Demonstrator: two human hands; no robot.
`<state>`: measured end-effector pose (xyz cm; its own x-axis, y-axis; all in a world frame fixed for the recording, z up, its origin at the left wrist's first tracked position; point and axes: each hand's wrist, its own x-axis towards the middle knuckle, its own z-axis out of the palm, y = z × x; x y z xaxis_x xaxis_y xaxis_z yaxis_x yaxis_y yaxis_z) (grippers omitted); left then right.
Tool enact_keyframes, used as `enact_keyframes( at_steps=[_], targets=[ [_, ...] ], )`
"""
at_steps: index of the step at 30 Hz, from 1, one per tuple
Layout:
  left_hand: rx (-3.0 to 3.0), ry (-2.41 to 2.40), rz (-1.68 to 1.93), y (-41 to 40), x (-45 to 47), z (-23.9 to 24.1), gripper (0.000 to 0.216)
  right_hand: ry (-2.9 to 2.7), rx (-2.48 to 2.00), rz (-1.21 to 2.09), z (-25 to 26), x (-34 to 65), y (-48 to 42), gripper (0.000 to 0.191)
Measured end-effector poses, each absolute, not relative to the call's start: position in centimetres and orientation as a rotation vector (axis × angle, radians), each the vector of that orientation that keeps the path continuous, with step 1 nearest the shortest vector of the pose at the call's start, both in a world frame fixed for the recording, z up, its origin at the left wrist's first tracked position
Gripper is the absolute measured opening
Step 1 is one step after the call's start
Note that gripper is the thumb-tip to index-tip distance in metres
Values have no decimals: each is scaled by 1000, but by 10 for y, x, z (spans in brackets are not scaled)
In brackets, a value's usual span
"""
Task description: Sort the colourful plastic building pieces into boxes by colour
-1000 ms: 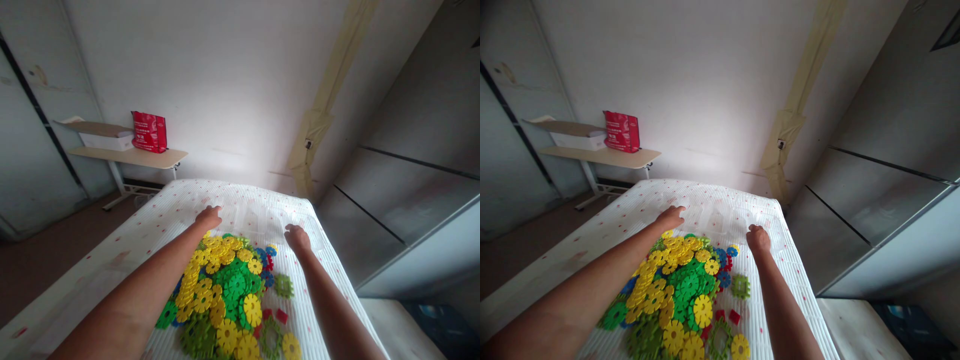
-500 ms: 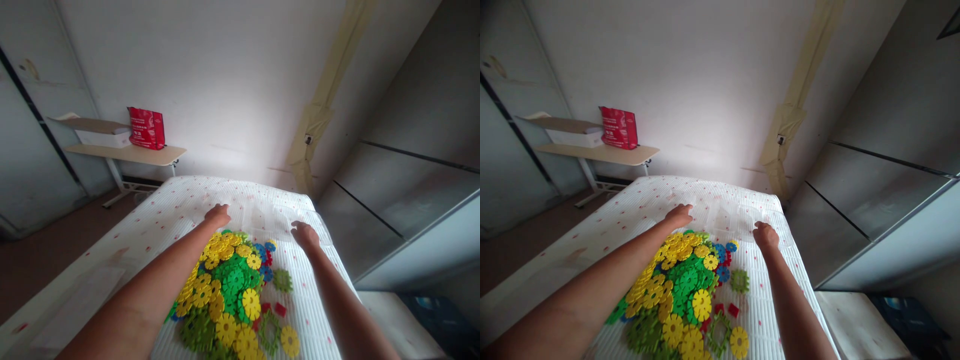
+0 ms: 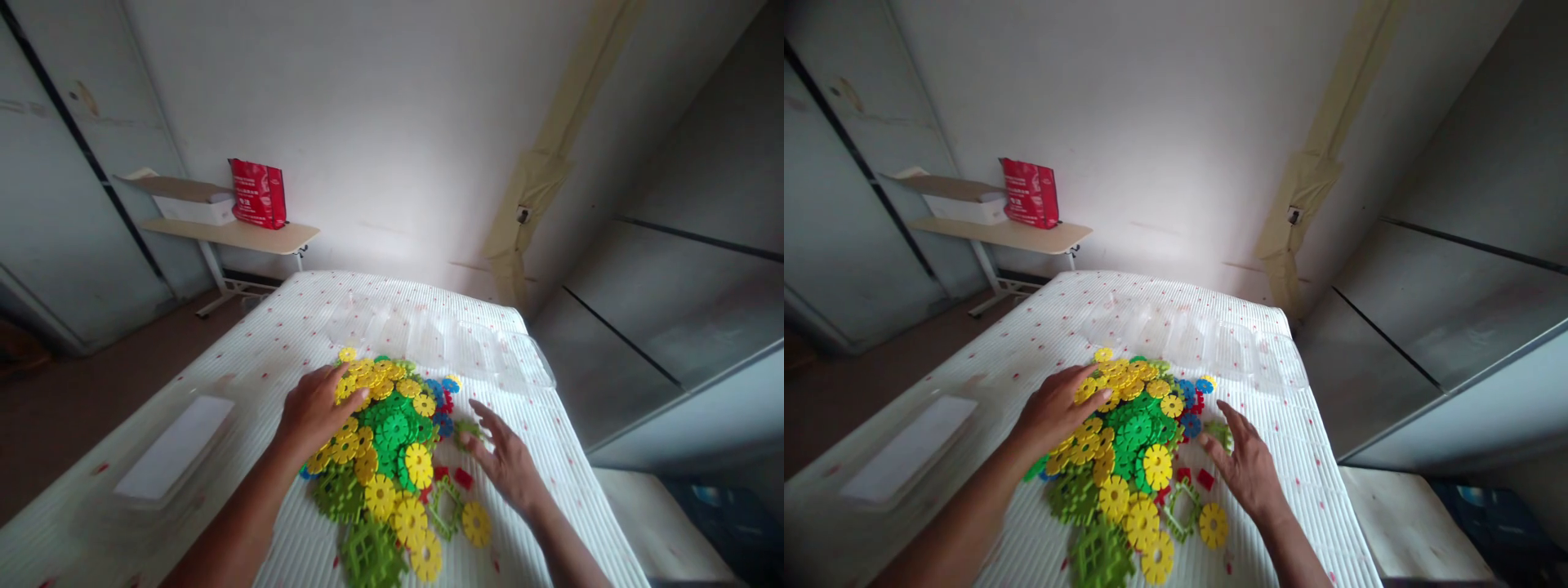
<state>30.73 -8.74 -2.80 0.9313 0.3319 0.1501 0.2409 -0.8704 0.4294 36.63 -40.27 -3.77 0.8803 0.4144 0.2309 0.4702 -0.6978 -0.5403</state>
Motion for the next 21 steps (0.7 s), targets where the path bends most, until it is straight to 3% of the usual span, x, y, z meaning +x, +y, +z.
enact_keyframes(
  at_steps=[8,21],
  targets=[
    [2664,309,318,-108,259,-69,72,-873,-2395,-256,-78,315,-366,87],
    [2135,101,421,-143,271,-64,64,-613,-2002,-38,-71,313,-305,84]
  ],
)
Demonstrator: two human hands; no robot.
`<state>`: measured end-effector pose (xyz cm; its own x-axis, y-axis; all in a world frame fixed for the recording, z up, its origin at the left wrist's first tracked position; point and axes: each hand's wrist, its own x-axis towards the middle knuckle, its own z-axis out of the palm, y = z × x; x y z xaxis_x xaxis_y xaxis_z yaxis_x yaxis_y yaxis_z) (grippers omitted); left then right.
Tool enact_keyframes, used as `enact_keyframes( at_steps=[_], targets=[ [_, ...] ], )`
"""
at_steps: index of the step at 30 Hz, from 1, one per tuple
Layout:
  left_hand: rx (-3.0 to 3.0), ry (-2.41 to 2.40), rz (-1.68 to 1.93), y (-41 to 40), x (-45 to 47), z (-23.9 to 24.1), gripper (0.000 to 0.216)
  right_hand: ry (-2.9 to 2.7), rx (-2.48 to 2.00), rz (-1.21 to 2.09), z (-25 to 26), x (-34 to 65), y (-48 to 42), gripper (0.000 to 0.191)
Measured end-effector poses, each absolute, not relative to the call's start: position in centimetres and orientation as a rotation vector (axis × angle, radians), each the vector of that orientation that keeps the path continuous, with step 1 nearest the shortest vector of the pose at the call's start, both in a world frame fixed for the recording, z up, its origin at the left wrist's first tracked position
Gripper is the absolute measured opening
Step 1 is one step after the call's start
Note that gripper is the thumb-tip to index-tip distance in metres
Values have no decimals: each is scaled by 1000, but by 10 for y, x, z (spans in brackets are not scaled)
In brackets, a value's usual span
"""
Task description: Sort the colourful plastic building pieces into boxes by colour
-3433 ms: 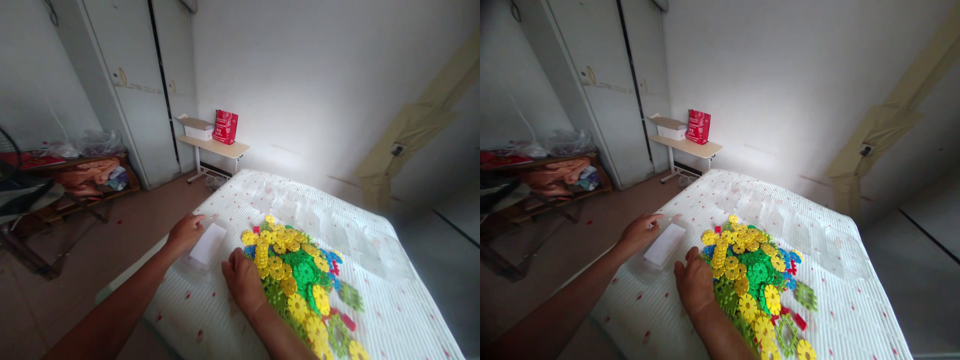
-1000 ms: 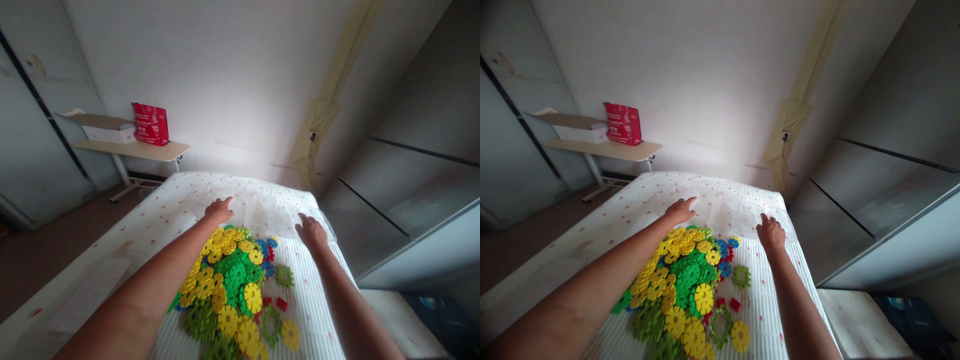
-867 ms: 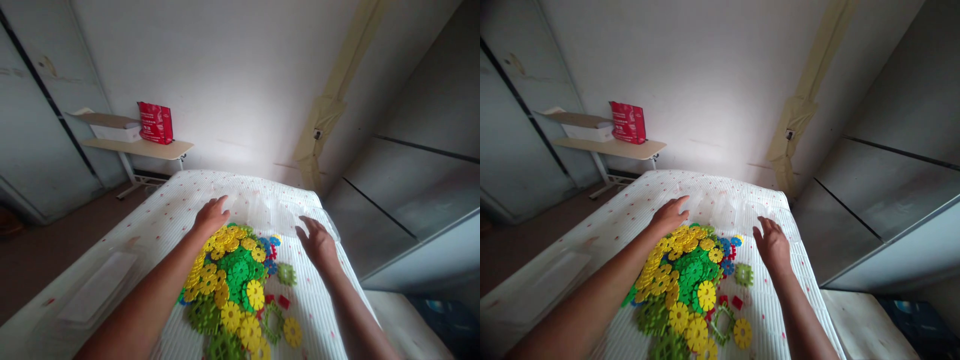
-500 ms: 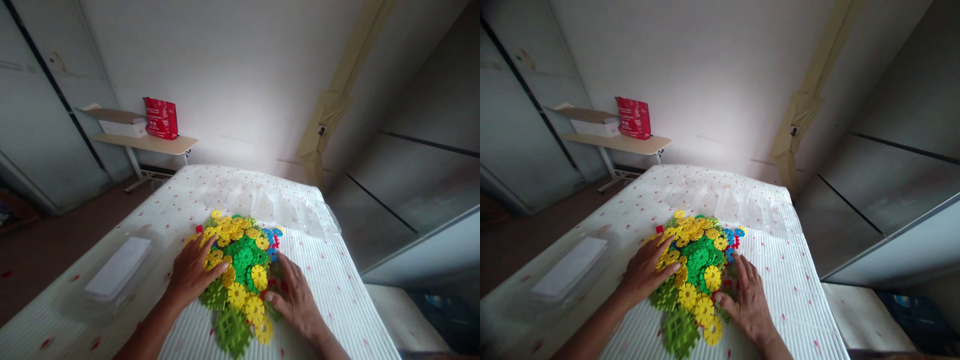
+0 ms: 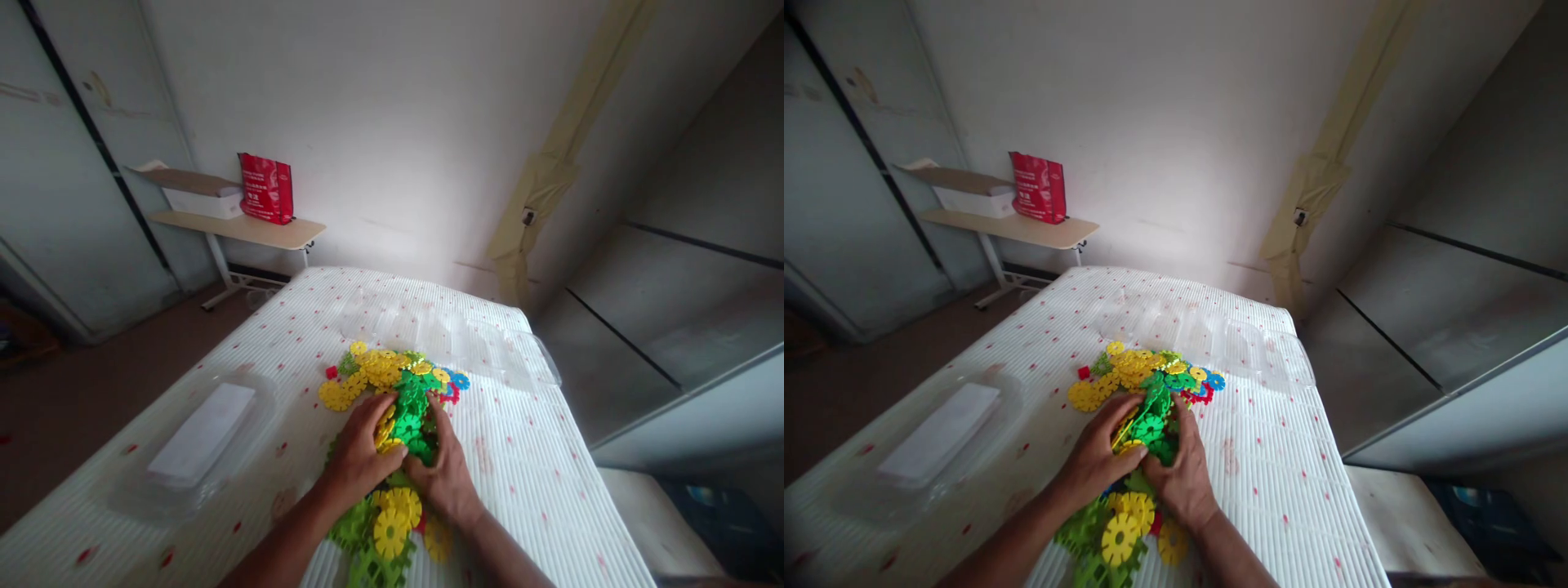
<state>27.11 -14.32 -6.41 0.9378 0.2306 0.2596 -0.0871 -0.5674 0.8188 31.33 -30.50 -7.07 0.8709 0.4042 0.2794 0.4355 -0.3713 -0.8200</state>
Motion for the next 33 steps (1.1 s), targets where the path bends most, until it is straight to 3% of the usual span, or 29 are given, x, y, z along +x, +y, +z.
enact_keyframes(
  at_steps=[9,18,25,29,33],
  targets=[
    [1825,104,493,-152,273,-38,54,-463,-1694,106,-43,318,-293,66],
    [1911,70,536,-149,270,-18,33,-893,-1858,81,1,350,-305,29],
    [2014,-40,502,-129,277,-24,27,-964,-2082,-13,-6,359,-332,14],
    [2283,245,688,-85,310,-41,31,-762,-2315,-253,-31,381,-343,29],
    [2542,611,535,-65,342,-59,38,-495,-2594,-336,-55,397,-328,52]
  ],
)
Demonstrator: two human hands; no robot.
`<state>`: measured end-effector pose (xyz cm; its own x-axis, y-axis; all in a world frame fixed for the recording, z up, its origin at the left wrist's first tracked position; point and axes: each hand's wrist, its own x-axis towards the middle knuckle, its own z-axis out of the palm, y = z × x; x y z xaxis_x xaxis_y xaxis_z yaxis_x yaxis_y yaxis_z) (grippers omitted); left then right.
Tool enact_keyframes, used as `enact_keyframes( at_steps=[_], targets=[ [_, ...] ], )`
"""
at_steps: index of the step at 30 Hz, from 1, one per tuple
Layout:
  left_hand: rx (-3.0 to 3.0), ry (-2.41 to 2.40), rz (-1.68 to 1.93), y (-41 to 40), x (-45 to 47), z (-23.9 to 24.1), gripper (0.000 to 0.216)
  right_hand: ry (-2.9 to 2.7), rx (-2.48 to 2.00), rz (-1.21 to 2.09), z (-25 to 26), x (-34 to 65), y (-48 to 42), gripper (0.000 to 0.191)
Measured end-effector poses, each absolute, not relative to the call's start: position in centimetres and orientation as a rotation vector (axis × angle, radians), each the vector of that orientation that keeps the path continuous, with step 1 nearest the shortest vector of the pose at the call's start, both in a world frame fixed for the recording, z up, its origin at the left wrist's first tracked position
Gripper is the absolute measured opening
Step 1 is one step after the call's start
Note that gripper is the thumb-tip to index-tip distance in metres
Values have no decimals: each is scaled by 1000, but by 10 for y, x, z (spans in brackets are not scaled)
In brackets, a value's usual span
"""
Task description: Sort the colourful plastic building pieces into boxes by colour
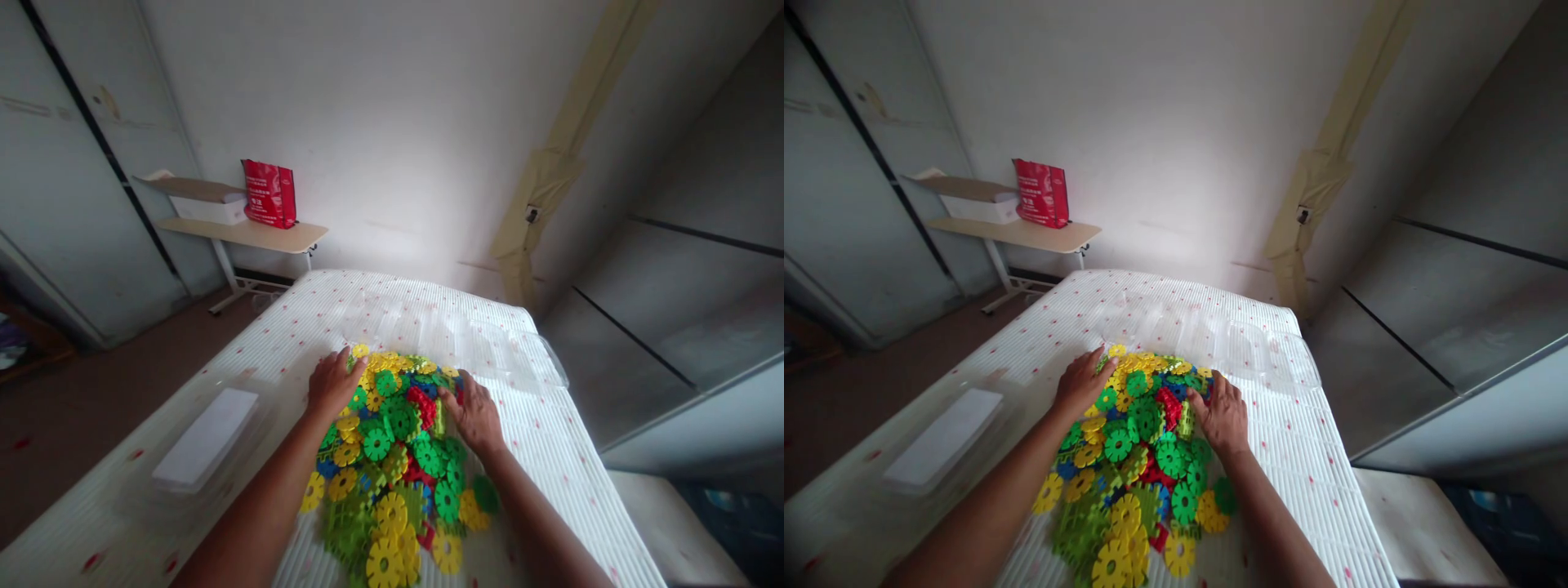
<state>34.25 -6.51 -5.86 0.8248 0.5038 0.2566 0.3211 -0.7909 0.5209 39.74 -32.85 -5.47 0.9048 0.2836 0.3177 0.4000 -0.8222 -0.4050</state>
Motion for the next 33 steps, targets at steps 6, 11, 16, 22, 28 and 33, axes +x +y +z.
enact_keyframes(
  at_steps=[6,11,16,22,28,33],
  targets=[
    [2572,295,388,-90,352,-64,37,-726,-2515,-191,-59,392,-285,52],
    [2330,269,364,-106,343,-55,43,-643,-2267,-71,-58,381,-266,57],
    [1956,226,366,-112,338,-50,42,-449,-1818,87,-61,375,-253,58],
    [1870,163,422,-128,331,-40,38,-412,-1457,232,-48,373,-265,47],
    [2011,-81,453,-163,320,-17,39,-312,-1461,179,-37,374,-313,42],
    [2122,-250,362,-190,308,-19,42,-321,-1549,158,-48,371,-343,45]
  ],
)
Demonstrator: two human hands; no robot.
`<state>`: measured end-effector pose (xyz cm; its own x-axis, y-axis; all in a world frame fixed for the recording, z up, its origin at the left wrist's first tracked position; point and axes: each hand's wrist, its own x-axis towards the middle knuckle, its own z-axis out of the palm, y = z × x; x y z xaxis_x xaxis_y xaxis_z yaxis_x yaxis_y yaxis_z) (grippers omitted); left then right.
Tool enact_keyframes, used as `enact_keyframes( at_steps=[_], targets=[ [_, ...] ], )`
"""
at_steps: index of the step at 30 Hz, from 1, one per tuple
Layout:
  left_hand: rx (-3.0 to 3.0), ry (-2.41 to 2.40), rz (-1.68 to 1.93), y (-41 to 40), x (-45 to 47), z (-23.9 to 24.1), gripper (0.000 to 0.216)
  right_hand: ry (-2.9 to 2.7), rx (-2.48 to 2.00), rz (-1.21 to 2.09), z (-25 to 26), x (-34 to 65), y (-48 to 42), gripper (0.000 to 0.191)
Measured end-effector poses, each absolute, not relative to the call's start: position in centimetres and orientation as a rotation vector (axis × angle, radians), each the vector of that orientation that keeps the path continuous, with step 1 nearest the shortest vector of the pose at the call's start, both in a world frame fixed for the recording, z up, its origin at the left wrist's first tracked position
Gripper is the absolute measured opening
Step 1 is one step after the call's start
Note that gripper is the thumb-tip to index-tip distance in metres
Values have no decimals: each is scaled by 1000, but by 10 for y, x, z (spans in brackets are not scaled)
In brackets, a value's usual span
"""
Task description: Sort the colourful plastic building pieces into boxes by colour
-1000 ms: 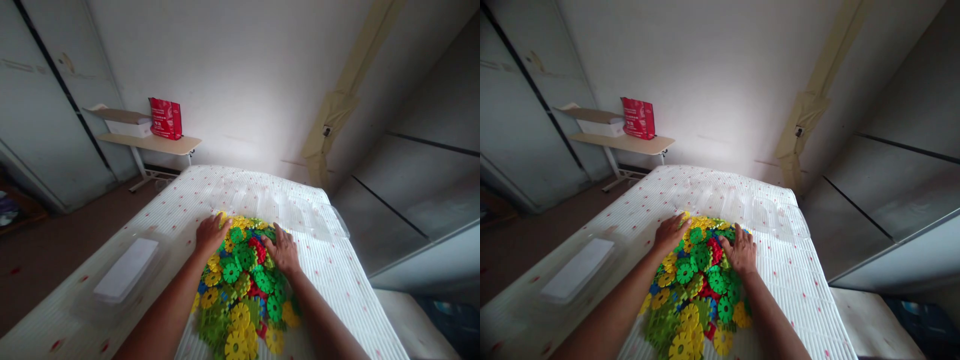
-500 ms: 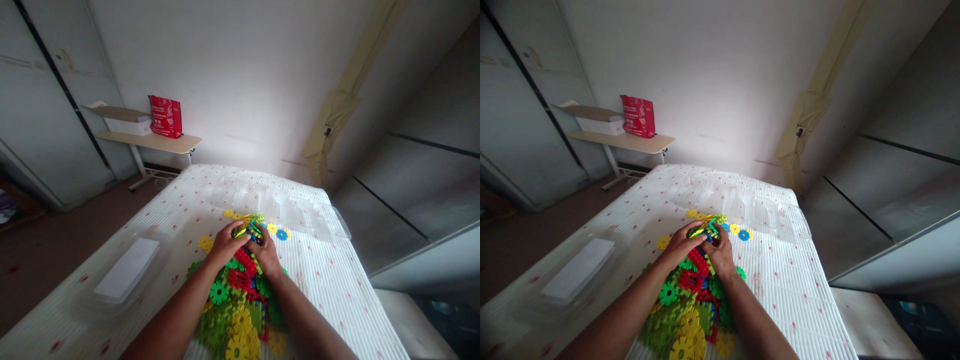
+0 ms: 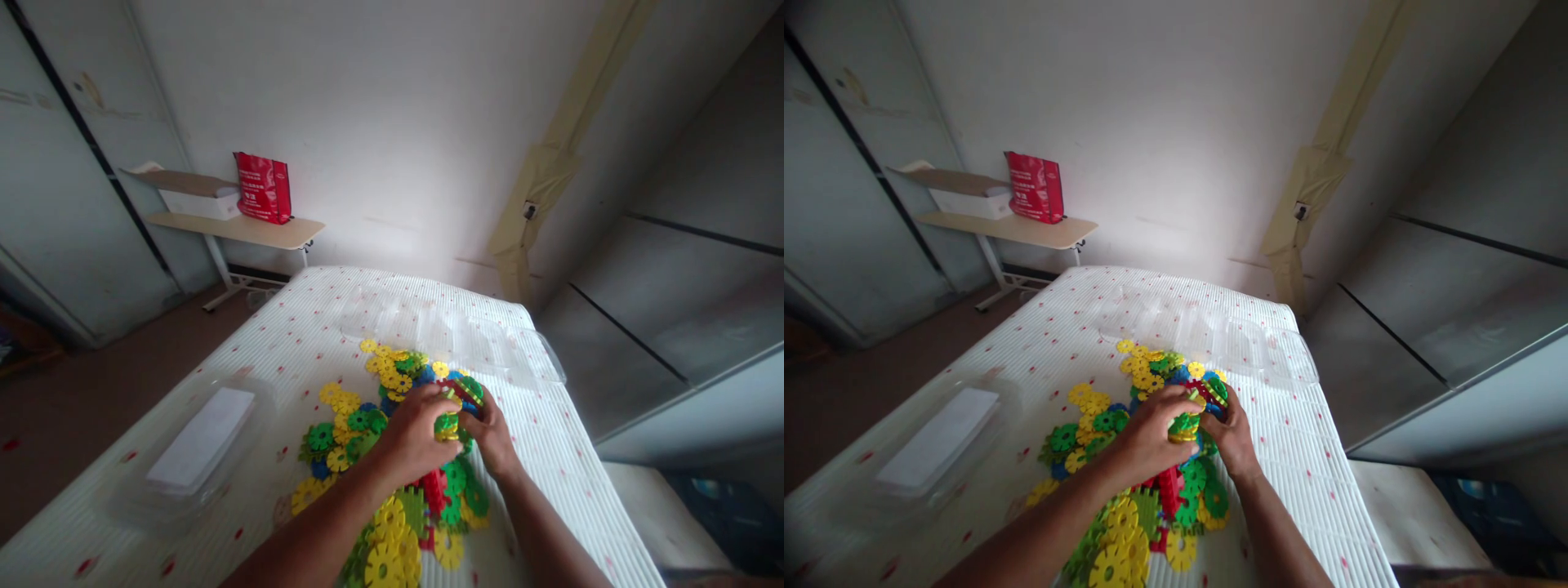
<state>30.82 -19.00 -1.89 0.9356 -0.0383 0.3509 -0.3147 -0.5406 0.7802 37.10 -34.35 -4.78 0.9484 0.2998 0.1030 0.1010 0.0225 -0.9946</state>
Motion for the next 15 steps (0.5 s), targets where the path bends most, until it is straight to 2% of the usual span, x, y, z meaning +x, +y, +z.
enact_keyframes(
  at_steps=[10,11,13,15],
  targets=[
    [2265,-606,209,-173,262,14,34,-473,-2028,-59,-58,360,-389,48],
    [2296,-622,222,-166,250,12,37,-514,-2066,-55,-57,355,-395,48],
    [2409,-626,228,-150,223,0,61,-627,-2133,-34,-57,345,-407,56],
    [2542,-511,290,-136,195,-21,81,-786,-2208,-16,-62,333,-418,75]
  ],
)
